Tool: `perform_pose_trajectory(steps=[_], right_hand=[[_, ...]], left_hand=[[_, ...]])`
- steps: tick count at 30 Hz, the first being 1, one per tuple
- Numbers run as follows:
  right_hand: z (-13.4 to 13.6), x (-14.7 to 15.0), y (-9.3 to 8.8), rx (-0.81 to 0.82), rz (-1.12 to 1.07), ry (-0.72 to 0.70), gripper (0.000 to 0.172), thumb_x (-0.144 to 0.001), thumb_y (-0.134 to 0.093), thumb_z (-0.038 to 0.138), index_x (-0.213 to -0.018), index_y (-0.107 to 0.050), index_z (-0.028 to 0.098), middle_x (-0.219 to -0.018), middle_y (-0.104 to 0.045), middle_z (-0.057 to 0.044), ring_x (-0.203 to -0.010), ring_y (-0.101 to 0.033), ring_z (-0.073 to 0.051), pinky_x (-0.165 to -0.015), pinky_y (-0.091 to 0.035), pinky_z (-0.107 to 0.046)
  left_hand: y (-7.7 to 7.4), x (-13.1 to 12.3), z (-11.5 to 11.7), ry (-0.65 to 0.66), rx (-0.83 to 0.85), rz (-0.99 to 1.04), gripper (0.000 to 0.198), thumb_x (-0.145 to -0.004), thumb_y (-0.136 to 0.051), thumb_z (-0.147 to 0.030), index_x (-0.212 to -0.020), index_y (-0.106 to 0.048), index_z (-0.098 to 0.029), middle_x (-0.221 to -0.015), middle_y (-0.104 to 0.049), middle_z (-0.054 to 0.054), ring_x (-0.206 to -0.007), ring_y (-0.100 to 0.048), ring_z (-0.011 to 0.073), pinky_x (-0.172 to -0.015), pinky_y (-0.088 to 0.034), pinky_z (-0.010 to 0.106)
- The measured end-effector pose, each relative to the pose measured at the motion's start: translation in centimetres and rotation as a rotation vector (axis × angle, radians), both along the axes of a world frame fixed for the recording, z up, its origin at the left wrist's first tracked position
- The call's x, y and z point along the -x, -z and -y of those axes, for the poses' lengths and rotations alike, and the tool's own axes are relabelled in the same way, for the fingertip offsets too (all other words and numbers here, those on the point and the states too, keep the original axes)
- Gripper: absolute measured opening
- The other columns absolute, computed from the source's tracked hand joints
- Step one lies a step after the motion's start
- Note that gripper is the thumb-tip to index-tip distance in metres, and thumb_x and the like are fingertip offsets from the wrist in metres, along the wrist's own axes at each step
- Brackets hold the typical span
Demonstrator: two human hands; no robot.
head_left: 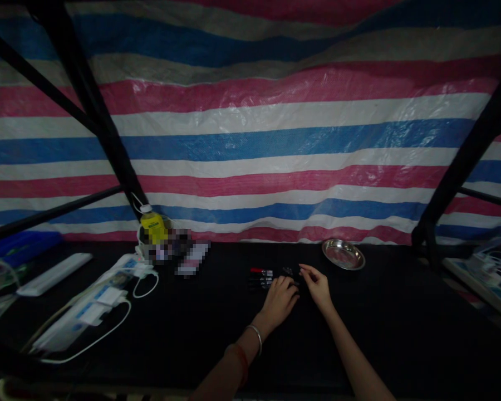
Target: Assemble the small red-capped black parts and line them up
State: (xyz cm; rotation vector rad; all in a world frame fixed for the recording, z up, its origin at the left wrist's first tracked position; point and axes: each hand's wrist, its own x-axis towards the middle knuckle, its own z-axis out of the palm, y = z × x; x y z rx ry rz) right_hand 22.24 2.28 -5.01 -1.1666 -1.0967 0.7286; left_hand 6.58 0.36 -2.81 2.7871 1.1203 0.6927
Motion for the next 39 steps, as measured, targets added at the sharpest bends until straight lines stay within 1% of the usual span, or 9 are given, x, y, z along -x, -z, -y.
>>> perform_pose_trajectory(steps=[4,9,12,15,20,28,32,35,39], right_hand=[[0.0,0.2,-0.2,0.064,-0.128,-0.077,0.039,-0.058,-0.073,0.047,-0.084,-0.07,0.018,-0.072,-0.07,-0.006,-0.07,-0.063,-0.02,-0.068,-0.048,-0.032],[0.0,-0.1,-0.4,0.102,-0.226,-0.074,0.045,-0.057,-0.073,0.047,-0.09,-0.069,0.018,-0.068,-0.068,-0.004,-0.048,-0.051,-0.011,-0.047,-0.038,-0.024],[0.0,-0.4,-0.5,0.111,-0.272,-0.062,0.05,-0.058,-0.071,0.049,-0.098,-0.068,0.019,-0.066,-0.063,-0.001,-0.041,-0.04,-0.006,-0.041,-0.029,-0.021],[0.2,-0.6,-0.6,0.128,-0.296,-0.069,0.048,-0.058,-0.071,0.049,-0.095,-0.069,0.019,-0.068,-0.061,0.0,-0.041,-0.04,-0.005,-0.039,-0.025,-0.021],[0.4,-0.5,-1.0,0.131,-0.322,-0.051,0.047,-0.057,-0.072,0.05,-0.09,-0.068,0.017,-0.069,-0.064,-0.002,-0.042,-0.042,-0.006,-0.04,-0.027,-0.021],[0.4,0.1,-1.3,0.141,-0.222,-0.031,0.047,-0.051,-0.074,0.055,-0.076,-0.062,0.017,-0.064,-0.068,-0.006,-0.041,-0.047,-0.011,-0.039,-0.03,-0.022],[0.3,0.6,-1.0,0.114,-0.209,-0.012,0.048,-0.049,-0.074,0.056,-0.072,-0.057,0.018,-0.061,-0.066,-0.005,-0.041,-0.049,-0.012,-0.04,-0.035,-0.024],[0.3,0.8,-0.4,0.078,-0.172,0.047,0.047,-0.053,-0.072,0.057,-0.072,-0.054,0.019,-0.059,-0.064,-0.003,-0.042,-0.05,-0.012,-0.043,-0.039,-0.025],[0.3,0.6,0.6,0.054,-0.019,0.134,0.043,-0.062,-0.064,0.059,-0.075,-0.053,0.02,-0.059,-0.06,0.0,-0.046,-0.053,-0.013,-0.047,-0.043,-0.025]], left_hand=[[0.0,0.1,0.2,-0.017,0.017,-0.032,0.007,-0.084,-0.051,-0.021,-0.09,-0.056,-0.021,-0.096,-0.058,0.001,-0.093,-0.048,0.017,-0.082,-0.038,0.033],[-0.3,0.0,0.5,-0.024,0.036,-0.028,0.007,-0.086,-0.049,-0.021,-0.089,-0.056,-0.021,-0.091,-0.059,0.0,-0.091,-0.049,0.0162,-0.083,-0.038,0.033],[-0.5,0.0,0.5,-0.058,0.022,0.015,0.013,-0.088,-0.045,-0.023,-0.094,-0.056,-0.021,-0.096,-0.059,0.001,-0.094,-0.049,0.0169,-0.084,-0.039,0.034],[-0.4,0.0,0.3,-0.179,-0.013,0.063,0.022,-0.089,-0.039,-0.02,-0.105,-0.055,-0.022,-0.111,-0.056,0.004,-0.105,-0.046,0.0193,-0.09,-0.037,0.038],[0.4,0.1,0.0,-0.251,-0.004,0.061,0.029,-0.087,-0.044,-0.021,-0.112,-0.055,-0.027,-0.129,-0.046,0.004,-0.116,-0.04,0.0244,-0.095,-0.033,0.046],[0.1,0.0,-0.1,-0.225,0.029,0.093,0.02,-0.086,-0.046,-0.02,-0.1,-0.06,-0.025,-0.116,-0.055,0.003,-0.109,-0.045,0.0224,-0.092,-0.032,0.047],[0.2,0.0,0.1,-0.284,0.009,0.096,0.017,-0.085,-0.048,-0.024,-0.098,-0.059,-0.022,-0.105,-0.056,0.005,-0.103,-0.046,0.0227,-0.09,-0.032,0.045],[0.2,0.0,0.2,-0.325,0.005,0.087,0.019,-0.083,-0.052,-0.028,-0.099,-0.058,-0.022,-0.1,-0.055,0.005,-0.101,-0.046,0.0239,-0.089,-0.033,0.045],[0.2,0.1,0.2,-0.229,-0.011,0.072,0.026,-0.084,-0.051,-0.026,-0.109,-0.056,-0.026,-0.11,-0.053,0.004,-0.105,-0.044,0.0228,-0.091,-0.032,0.045]])
